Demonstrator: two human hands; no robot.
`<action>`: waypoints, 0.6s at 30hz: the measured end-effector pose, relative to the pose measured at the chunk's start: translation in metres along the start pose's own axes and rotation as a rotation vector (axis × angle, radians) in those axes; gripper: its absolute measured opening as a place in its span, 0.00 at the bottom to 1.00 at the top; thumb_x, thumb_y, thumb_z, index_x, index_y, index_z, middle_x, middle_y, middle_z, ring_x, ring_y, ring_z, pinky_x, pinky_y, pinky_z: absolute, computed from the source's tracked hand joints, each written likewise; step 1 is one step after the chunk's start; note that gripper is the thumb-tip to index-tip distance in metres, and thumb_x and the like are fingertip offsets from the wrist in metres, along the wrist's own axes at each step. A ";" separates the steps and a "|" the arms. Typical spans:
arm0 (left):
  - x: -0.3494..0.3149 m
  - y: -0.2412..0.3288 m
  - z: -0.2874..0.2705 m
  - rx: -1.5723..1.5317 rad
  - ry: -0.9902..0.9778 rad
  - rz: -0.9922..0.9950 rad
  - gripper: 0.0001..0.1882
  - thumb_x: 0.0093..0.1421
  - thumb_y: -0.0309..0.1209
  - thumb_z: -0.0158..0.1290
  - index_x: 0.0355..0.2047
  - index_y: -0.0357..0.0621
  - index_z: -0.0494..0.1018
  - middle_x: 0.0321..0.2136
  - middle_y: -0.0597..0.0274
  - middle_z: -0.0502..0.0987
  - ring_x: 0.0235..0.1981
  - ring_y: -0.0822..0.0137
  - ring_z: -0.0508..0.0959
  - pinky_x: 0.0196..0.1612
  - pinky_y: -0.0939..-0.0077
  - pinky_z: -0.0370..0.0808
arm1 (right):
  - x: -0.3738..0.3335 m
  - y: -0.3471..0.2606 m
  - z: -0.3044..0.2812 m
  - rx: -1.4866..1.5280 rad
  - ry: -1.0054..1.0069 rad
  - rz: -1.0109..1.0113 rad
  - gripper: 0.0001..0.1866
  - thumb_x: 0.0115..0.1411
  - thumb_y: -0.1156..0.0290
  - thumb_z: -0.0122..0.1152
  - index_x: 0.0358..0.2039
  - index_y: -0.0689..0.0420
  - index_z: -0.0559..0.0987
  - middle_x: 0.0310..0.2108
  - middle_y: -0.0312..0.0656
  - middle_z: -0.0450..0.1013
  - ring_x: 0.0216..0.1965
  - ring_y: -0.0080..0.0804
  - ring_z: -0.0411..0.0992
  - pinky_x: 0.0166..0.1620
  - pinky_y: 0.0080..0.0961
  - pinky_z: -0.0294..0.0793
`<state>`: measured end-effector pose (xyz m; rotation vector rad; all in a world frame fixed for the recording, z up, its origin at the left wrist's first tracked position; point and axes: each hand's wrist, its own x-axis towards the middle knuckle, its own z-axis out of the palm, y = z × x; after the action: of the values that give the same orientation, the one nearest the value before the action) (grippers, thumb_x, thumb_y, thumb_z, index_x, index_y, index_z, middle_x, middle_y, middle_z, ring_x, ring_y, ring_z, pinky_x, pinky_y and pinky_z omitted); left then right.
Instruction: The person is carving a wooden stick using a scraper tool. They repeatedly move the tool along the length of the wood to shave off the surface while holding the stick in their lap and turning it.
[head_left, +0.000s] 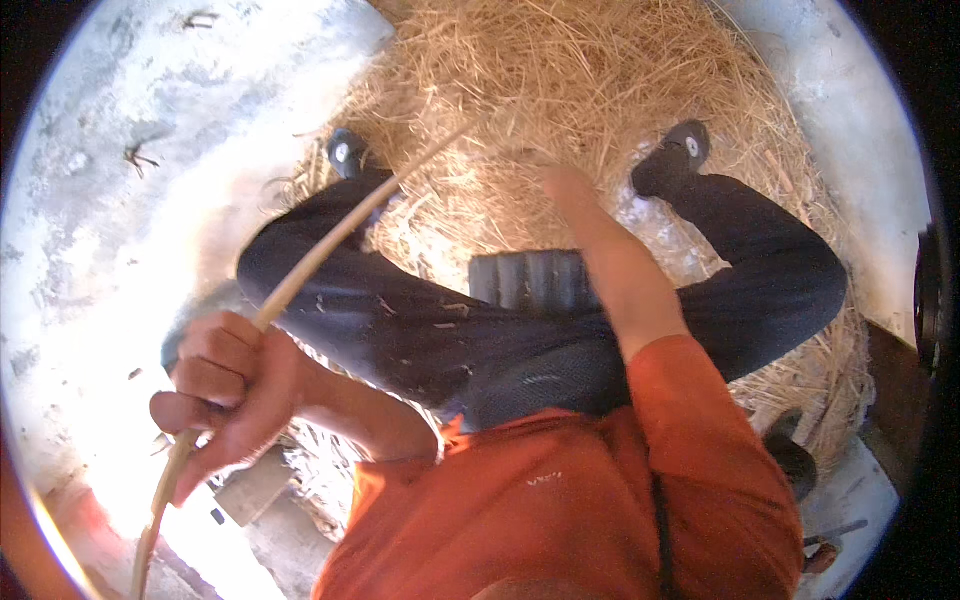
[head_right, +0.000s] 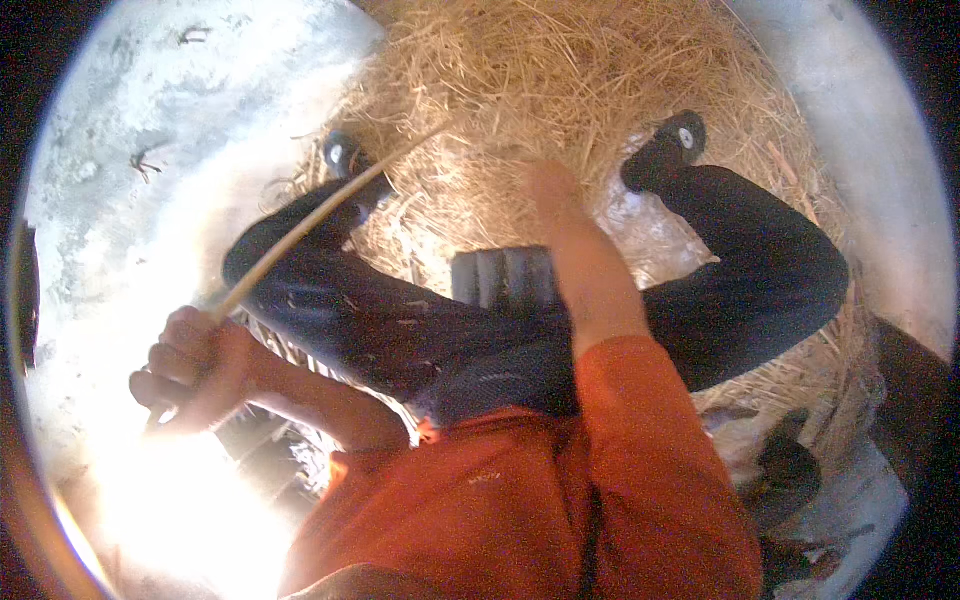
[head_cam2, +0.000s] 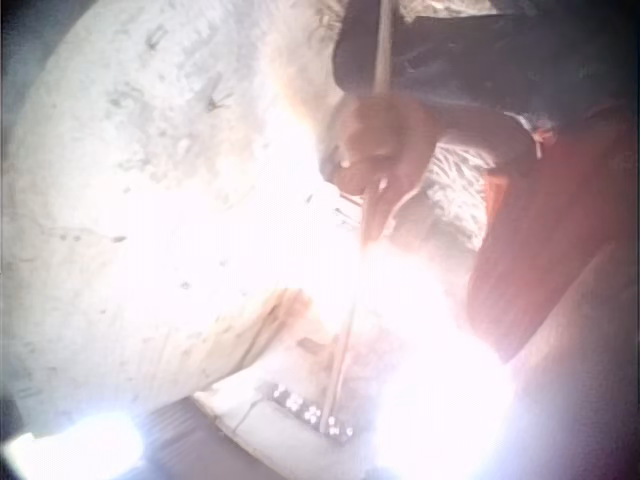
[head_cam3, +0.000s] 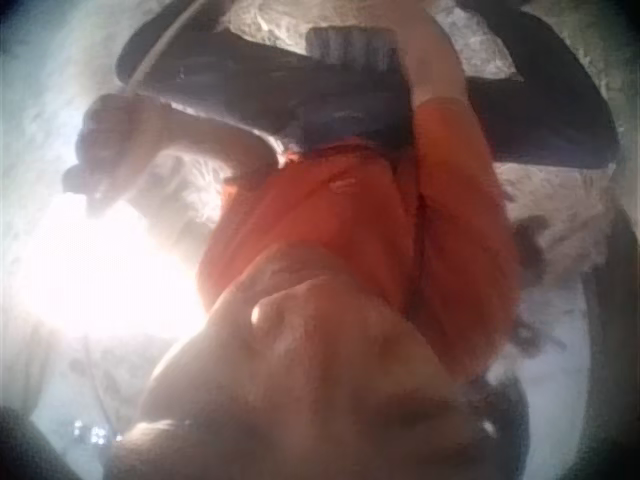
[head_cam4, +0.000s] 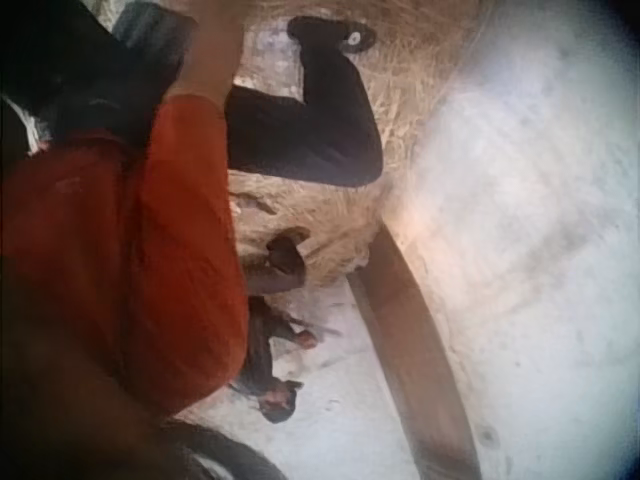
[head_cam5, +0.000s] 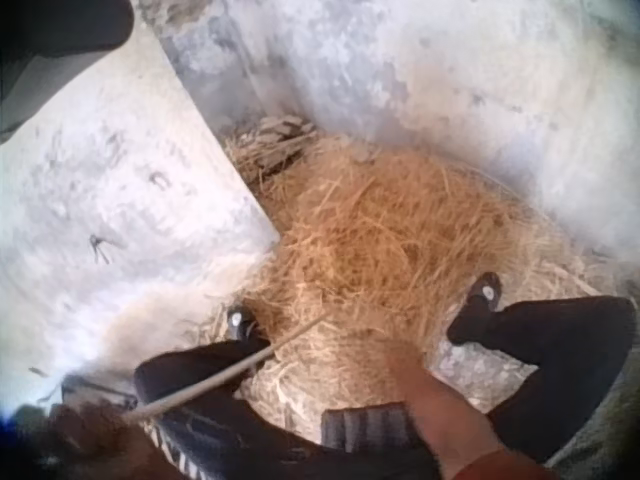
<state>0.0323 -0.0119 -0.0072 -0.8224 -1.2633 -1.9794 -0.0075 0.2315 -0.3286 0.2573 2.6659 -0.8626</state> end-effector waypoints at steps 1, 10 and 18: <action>0.006 -0.005 -0.002 -0.019 -0.024 0.001 0.31 0.53 0.67 0.33 0.14 0.53 0.49 0.04 0.74 0.47 0.06 0.80 0.44 0.09 0.82 0.38 | 0.002 0.032 0.016 0.014 0.004 0.073 0.33 0.61 0.46 0.33 0.39 0.64 0.76 0.38 0.57 0.72 0.43 0.51 0.70 0.48 0.44 0.65; 0.014 -0.006 -0.012 0.155 0.268 -0.008 0.33 0.51 0.69 0.35 0.13 0.53 0.45 0.06 0.74 0.44 0.10 0.79 0.41 0.16 0.78 0.37 | 0.031 0.006 -0.005 0.062 -0.143 0.214 0.39 0.61 0.42 0.26 0.36 0.67 0.76 0.38 0.63 0.70 0.46 0.56 0.67 0.52 0.41 0.62; 0.008 -0.008 -0.006 0.170 0.284 0.026 0.33 0.51 0.69 0.34 0.14 0.53 0.48 0.07 0.73 0.45 0.10 0.78 0.42 0.16 0.78 0.38 | -0.094 -0.170 -0.107 0.422 -0.216 -0.334 0.34 0.62 0.46 0.31 0.21 0.65 0.74 0.17 0.59 0.68 0.23 0.55 0.69 0.31 0.46 0.67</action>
<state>0.0206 -0.0161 -0.0069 -0.4548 -1.2243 -1.8606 0.0079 0.1525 -0.1224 -0.1849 2.3363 -1.4659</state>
